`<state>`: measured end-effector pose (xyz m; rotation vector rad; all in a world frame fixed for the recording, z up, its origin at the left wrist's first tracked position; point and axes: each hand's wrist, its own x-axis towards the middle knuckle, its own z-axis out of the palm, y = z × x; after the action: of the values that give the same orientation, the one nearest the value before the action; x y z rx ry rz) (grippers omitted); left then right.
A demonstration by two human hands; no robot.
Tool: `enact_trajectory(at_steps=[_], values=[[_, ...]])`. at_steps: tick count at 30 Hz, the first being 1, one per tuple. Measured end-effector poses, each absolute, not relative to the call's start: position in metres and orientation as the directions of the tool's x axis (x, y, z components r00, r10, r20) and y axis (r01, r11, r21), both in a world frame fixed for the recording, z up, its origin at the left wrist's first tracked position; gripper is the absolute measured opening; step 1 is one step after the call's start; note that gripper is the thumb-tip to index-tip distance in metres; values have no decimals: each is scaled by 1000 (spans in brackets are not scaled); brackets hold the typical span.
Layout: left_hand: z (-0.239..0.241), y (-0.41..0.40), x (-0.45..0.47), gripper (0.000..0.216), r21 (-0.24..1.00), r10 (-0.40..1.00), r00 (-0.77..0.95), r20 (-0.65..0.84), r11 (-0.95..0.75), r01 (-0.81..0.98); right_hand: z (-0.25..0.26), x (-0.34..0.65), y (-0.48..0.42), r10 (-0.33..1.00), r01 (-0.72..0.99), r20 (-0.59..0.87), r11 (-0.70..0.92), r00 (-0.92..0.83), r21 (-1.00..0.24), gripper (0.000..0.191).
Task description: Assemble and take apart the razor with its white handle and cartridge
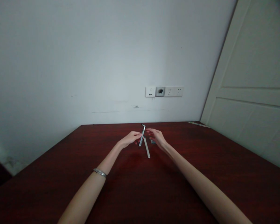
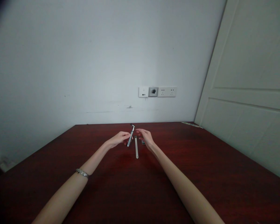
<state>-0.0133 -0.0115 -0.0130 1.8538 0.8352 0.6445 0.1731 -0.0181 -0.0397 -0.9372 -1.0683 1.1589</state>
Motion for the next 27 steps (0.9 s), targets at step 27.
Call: enact_trajectory(at_steps=[27], values=[[-14,0,-29,64,989,894,444,-68,0,151,-29,155,-42,952,-194,304,302,17,-933,34]])
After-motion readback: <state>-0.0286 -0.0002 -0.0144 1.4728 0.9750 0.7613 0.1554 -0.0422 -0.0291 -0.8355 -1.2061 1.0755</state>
